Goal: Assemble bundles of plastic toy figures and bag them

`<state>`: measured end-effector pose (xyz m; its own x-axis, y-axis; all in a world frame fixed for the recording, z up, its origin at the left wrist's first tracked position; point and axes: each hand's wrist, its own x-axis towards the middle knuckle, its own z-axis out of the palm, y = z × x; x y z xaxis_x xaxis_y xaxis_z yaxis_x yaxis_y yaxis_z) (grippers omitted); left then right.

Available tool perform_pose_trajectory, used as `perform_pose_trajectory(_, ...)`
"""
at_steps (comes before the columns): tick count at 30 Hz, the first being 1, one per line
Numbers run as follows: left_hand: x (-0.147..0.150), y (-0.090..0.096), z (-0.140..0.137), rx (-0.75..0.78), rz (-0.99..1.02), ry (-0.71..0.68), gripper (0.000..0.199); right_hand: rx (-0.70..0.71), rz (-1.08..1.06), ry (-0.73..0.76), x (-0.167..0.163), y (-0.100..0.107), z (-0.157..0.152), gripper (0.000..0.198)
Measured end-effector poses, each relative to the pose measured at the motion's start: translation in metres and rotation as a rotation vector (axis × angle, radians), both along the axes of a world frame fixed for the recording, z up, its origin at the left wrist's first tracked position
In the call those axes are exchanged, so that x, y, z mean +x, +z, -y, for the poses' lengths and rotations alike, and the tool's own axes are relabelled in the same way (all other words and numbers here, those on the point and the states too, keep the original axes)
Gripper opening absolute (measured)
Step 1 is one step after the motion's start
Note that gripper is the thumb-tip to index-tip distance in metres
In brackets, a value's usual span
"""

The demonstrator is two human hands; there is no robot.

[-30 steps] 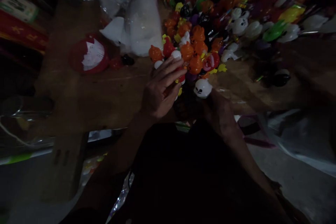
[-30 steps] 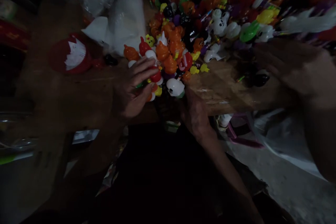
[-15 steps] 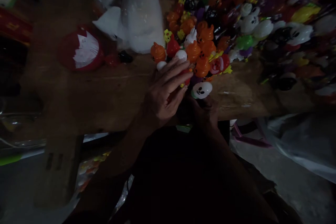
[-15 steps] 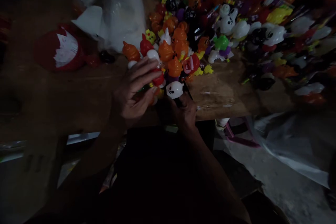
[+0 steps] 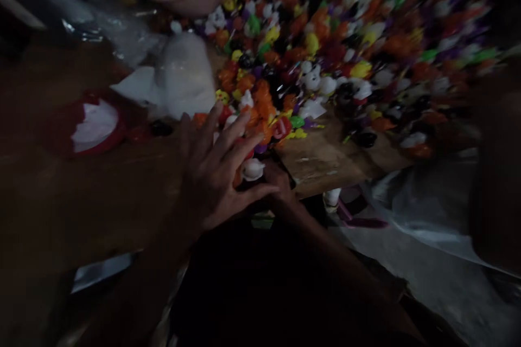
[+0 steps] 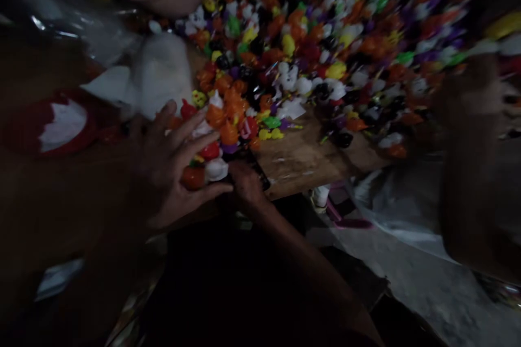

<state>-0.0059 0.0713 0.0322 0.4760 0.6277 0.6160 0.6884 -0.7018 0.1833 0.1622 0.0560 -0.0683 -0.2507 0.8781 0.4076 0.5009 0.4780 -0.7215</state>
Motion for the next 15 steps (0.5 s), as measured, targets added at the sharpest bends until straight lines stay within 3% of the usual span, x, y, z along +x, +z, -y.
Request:
perform_pose_trajectory(4,0.013,-0.005,-0.006,-0.066,-0.049,-0.085,0.036,-0.020,-0.003,0.019,0.015,0.009,0.008,0.026)
perform_pose_trajectory(7,0.013,-0.014,-0.010,-0.069,-0.047,-0.083,0.033,0.027,0.022,-0.181,0.054,0.029,0.000,0.024)
perform_pose_trajectory(8,0.011,-0.016,-0.010,-0.071,-0.050,-0.078,0.035,0.023,0.050,-0.324,0.072,0.037,-0.008,0.025)
perform_pose_trajectory(10,0.007,-0.019,-0.012,-0.071,-0.065,-0.084,0.036,0.034,0.076,-0.457,0.106,0.047,-0.032,0.027)
perform_pose_trajectory(15,0.001,-0.018,-0.017,-0.012,-0.167,-0.155,0.028,-0.049,0.514,-0.561,0.144,0.044,-0.085,0.022)
